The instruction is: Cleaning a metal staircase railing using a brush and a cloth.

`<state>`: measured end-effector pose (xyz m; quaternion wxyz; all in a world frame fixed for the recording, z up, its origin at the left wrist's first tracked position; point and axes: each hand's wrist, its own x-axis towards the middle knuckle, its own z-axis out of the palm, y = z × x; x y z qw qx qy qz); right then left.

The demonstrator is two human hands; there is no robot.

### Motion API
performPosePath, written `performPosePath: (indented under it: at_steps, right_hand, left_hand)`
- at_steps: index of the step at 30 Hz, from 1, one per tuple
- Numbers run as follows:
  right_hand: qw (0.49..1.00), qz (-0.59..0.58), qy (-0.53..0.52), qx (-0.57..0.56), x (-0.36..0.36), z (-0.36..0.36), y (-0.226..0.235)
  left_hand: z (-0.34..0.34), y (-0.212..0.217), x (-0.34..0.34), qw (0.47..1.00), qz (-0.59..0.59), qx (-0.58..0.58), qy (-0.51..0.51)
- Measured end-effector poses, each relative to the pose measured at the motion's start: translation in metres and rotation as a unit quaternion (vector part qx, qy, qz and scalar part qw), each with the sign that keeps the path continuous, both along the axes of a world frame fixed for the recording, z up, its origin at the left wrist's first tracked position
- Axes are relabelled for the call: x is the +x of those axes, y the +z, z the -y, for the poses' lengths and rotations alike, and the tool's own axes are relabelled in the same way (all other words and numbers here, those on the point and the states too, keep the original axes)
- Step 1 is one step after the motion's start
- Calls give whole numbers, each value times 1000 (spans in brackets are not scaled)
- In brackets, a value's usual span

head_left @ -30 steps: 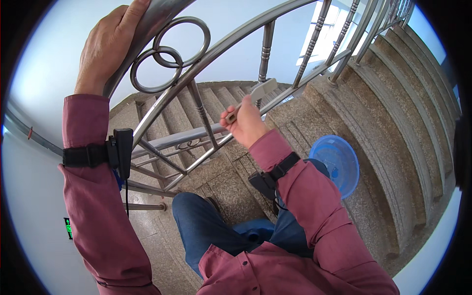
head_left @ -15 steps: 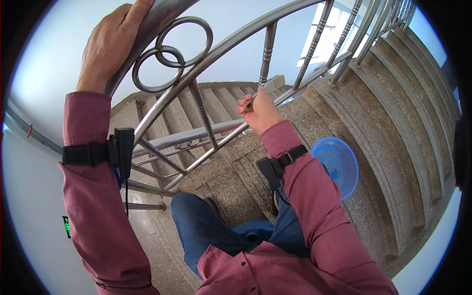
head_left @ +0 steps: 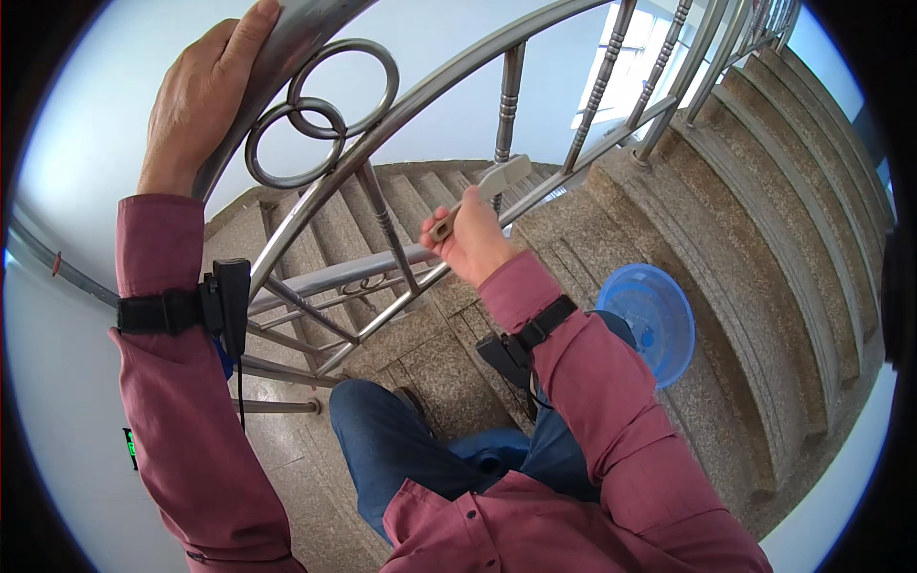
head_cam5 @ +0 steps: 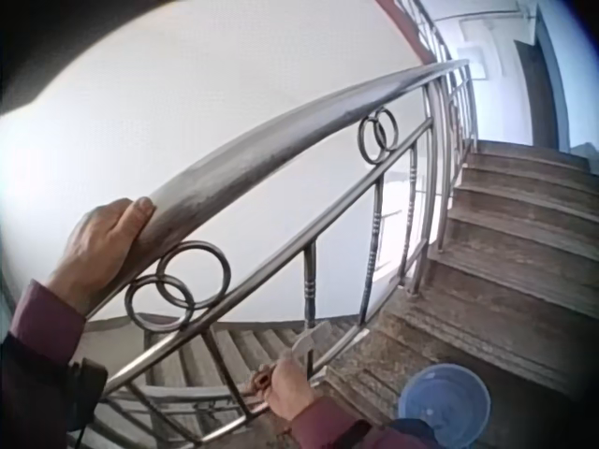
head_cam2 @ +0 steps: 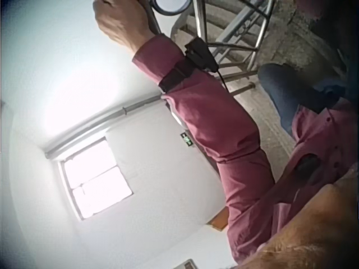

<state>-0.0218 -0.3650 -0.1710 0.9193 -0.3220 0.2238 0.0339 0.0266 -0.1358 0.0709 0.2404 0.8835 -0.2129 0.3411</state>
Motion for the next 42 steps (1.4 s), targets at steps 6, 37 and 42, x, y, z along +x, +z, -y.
performPosePath:
  at_steps: [6,37,42]
  right_hand:
    - [998,17,-52,-11,8,31,1]
    - [998,17,-62,-12,-22,40,-4]
    - [1000,-22,-7,-10,-41,18,0]
  left_hand:
    - [3,0,-5,1000,-23,-7,4]
    - [2,-1,4,1000,16,-2,3]
    - [1,3,-3,1000,-12,-9,27]
